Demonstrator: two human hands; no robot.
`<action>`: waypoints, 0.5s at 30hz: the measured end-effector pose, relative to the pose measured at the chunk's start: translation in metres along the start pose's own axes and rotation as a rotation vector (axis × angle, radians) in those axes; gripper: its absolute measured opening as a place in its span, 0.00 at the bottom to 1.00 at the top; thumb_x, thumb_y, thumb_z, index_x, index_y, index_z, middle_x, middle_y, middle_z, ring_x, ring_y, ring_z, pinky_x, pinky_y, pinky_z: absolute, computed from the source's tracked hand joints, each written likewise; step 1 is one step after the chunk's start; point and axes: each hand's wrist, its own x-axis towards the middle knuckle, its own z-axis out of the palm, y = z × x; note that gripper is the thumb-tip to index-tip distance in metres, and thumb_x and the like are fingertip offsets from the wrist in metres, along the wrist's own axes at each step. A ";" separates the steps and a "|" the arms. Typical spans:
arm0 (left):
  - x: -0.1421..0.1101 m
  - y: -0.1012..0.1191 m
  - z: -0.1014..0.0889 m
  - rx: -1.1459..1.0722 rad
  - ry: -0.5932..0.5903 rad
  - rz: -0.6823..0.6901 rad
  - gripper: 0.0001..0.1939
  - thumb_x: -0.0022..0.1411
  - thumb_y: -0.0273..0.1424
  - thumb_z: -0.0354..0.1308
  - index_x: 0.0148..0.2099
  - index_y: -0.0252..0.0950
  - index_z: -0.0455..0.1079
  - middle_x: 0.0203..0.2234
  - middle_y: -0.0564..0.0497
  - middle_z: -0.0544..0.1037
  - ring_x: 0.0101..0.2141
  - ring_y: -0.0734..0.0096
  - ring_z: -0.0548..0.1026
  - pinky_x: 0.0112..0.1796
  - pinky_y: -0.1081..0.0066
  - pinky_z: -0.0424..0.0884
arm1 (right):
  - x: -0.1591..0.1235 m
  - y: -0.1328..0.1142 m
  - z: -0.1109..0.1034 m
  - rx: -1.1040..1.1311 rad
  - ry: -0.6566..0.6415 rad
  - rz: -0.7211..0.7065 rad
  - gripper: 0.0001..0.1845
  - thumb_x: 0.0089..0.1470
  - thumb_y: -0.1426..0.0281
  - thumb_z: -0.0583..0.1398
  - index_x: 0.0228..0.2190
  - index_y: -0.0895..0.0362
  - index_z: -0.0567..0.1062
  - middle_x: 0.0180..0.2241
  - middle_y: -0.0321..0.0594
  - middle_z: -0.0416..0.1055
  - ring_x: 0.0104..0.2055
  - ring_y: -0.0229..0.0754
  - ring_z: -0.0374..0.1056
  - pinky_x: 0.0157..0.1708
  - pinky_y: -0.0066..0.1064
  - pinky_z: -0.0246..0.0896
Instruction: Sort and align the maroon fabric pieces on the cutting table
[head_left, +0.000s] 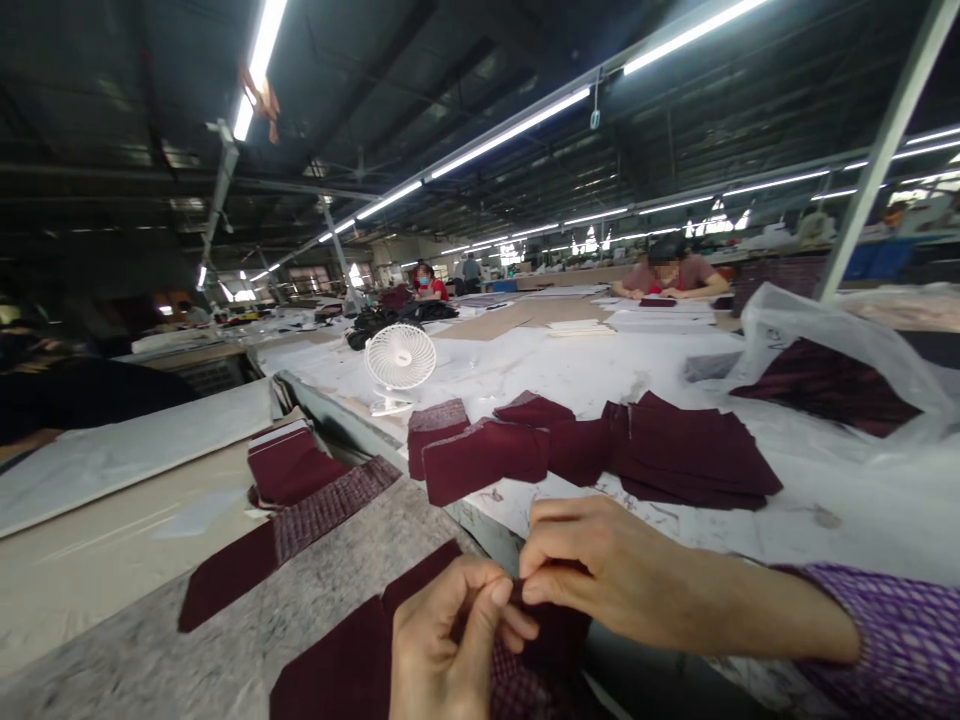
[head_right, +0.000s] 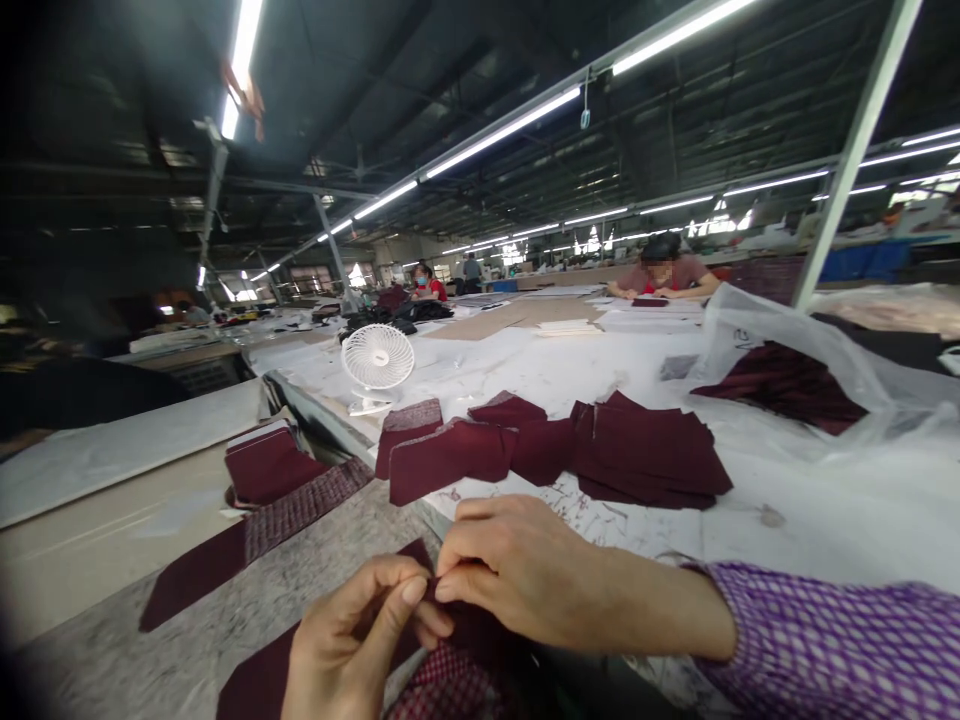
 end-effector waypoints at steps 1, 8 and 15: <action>0.000 -0.001 -0.002 0.023 0.013 -0.007 0.15 0.59 0.41 0.59 0.26 0.35 0.70 0.16 0.51 0.74 0.17 0.74 0.70 0.22 0.77 0.67 | 0.000 0.001 -0.003 -0.010 -0.005 0.002 0.11 0.58 0.72 0.58 0.25 0.58 0.76 0.26 0.33 0.70 0.29 0.33 0.64 0.32 0.25 0.57; 0.006 -0.008 -0.008 0.030 0.121 -0.139 0.21 0.54 0.48 0.61 0.24 0.35 0.64 0.09 0.60 0.56 0.12 0.82 0.53 0.14 0.80 0.49 | 0.004 0.011 -0.020 0.039 -0.027 0.017 0.09 0.54 0.67 0.63 0.24 0.58 0.76 0.25 0.32 0.73 0.32 0.35 0.65 0.38 0.28 0.57; 0.019 -0.021 0.008 -0.136 -0.013 -0.211 0.25 0.58 0.50 0.56 0.22 0.34 0.59 0.13 0.58 0.62 0.13 0.84 0.55 0.17 0.79 0.51 | 0.006 0.035 -0.061 0.014 -0.164 0.107 0.13 0.55 0.67 0.60 0.22 0.59 0.72 0.20 0.31 0.67 0.23 0.31 0.62 0.23 0.23 0.54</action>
